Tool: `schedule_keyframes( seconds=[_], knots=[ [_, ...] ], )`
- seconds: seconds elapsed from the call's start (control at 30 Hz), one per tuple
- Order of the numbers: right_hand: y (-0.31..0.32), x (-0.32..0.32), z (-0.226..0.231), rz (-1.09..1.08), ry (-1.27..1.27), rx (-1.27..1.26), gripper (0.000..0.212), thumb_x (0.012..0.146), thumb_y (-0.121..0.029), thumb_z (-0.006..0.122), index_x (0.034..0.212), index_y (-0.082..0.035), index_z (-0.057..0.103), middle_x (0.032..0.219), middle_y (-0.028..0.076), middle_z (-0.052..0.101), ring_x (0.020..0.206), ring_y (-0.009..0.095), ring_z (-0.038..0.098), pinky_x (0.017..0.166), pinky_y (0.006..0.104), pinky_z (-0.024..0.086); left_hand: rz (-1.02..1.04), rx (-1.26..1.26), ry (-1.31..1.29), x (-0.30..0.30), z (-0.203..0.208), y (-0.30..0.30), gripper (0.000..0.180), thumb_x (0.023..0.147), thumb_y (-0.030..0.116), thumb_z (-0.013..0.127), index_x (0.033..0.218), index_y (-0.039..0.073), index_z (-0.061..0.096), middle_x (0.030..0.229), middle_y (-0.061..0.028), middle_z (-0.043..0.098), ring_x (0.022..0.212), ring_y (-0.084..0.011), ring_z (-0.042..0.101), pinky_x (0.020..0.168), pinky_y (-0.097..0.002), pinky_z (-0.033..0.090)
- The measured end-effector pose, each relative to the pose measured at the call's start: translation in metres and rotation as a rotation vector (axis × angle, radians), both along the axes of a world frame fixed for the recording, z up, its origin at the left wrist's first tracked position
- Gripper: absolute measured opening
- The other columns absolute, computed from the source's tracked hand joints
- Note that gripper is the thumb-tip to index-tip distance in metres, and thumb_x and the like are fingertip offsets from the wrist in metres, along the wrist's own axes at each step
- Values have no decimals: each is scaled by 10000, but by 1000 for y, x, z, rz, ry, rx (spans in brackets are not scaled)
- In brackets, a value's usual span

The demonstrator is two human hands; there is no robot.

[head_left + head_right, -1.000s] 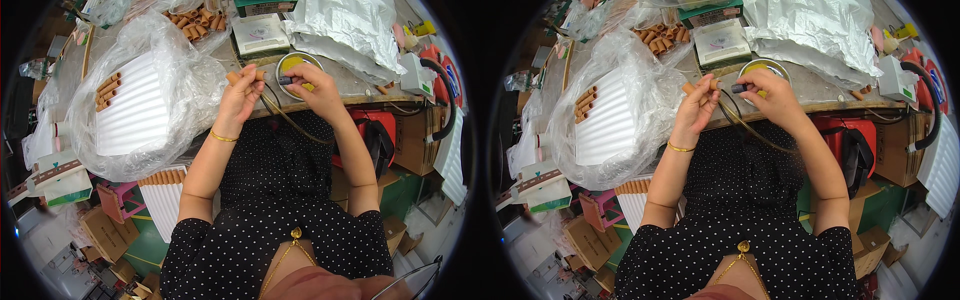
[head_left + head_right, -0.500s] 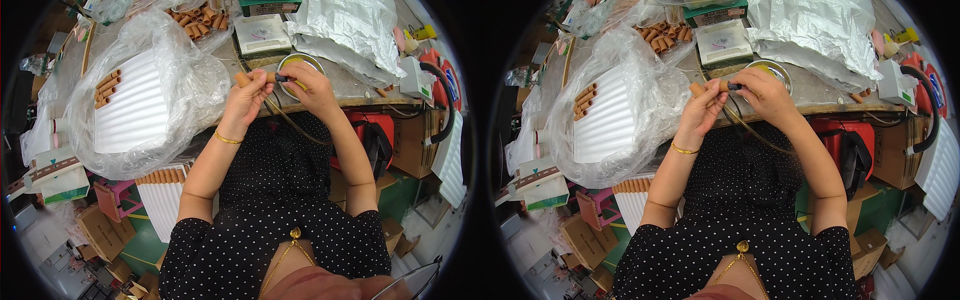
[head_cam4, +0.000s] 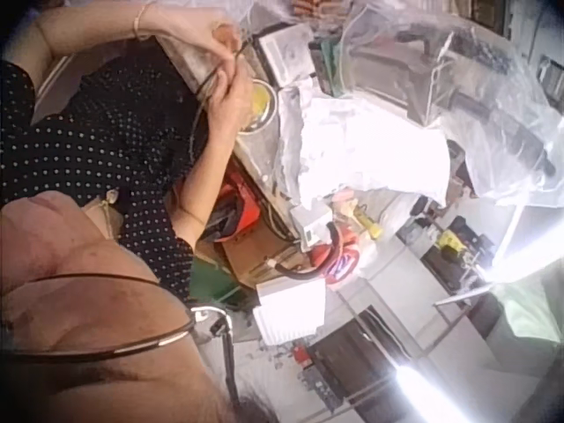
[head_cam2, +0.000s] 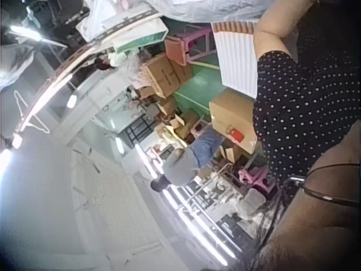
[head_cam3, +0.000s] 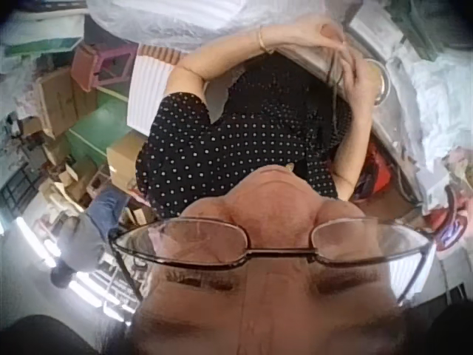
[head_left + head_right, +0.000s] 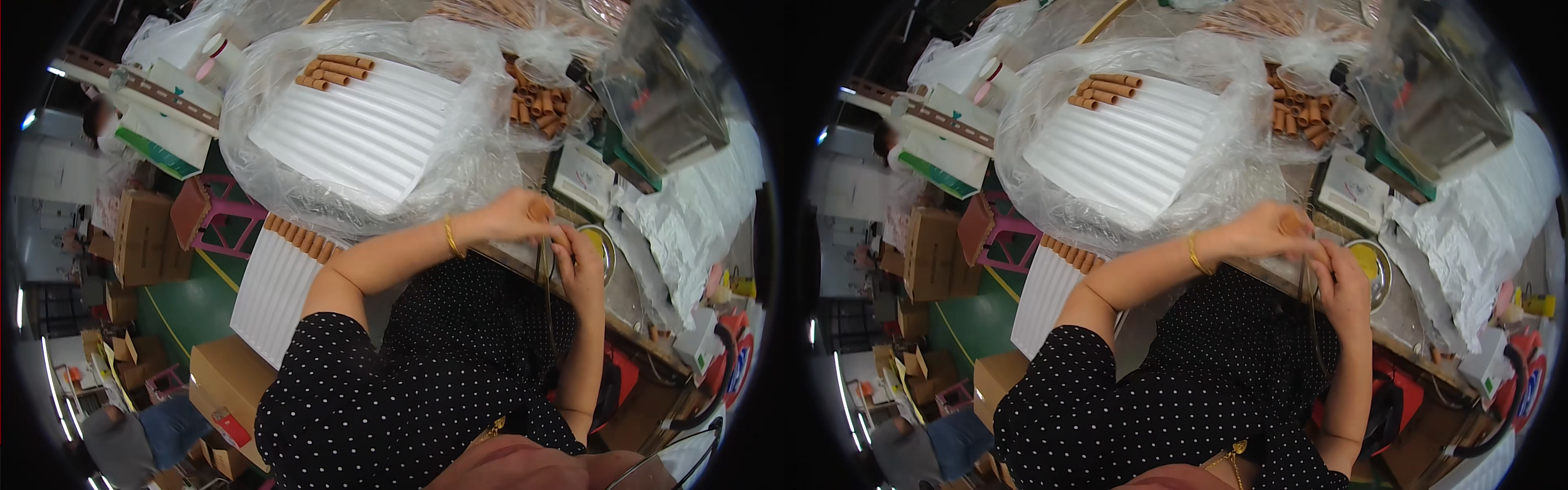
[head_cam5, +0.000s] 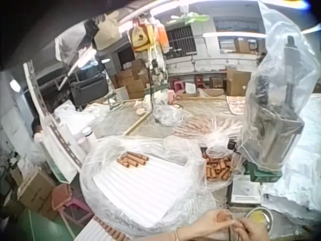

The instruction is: The recorder is applying adhesive to small brown tubes and assembling them with filters or bases.

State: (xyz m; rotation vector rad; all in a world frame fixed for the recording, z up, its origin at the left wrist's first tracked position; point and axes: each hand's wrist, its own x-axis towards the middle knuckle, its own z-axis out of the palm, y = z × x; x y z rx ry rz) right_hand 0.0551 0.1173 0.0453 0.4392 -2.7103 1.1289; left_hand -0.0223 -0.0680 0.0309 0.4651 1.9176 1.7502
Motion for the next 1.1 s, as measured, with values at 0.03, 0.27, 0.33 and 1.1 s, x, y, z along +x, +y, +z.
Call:
schedule_keyframes(
  seconds=[0.03, 0.27, 0.33, 1.1],
  knots=[
    [0, -1, 2, -4, 55, 34, 269, 811, -93, 600, 1062, -9, 551, 899, 106, 584, 787, 209, 566, 702, 290, 448, 23, -177, 311, -17, 6, -18, 302, 741, 200, 708, 961, 22, 599, 813, -71, 640, 743, -134, 603, 680, -262, 488],
    [8, -4, 2, -160, -240, -417, 268, 843, -85, 559, 1090, 12, 516, 969, 65, 554, 780, 128, 526, 698, 230, 428, 702, -1073, 907, -203, -3, -222, 131, 730, 10, 565, 852, 31, 609, 882, -152, 618, 838, -338, 575, 738, -410, 457],
    [10, -8, -10, -140, -229, -366, 268, 844, -85, 559, 1090, 11, 514, 973, 66, 550, 775, 120, 521, 686, 222, 429, 617, -1227, 906, -226, -38, -274, 198, 743, 2, 549, 934, 36, 590, 998, -152, 592, 954, -337, 538, 823, -405, 432],
    [-7, -42, -13, 6, -345, -1585, 347, 949, -313, 344, 1141, -27, 385, 1212, 250, 474, 1121, 284, 480, 908, 355, 389, -27, 249, -335, -12, 10, 0, 279, 845, 204, 606, 1044, 12, 567, 865, -46, 593, 685, -93, 552, 604, -203, 438]
  ],
)
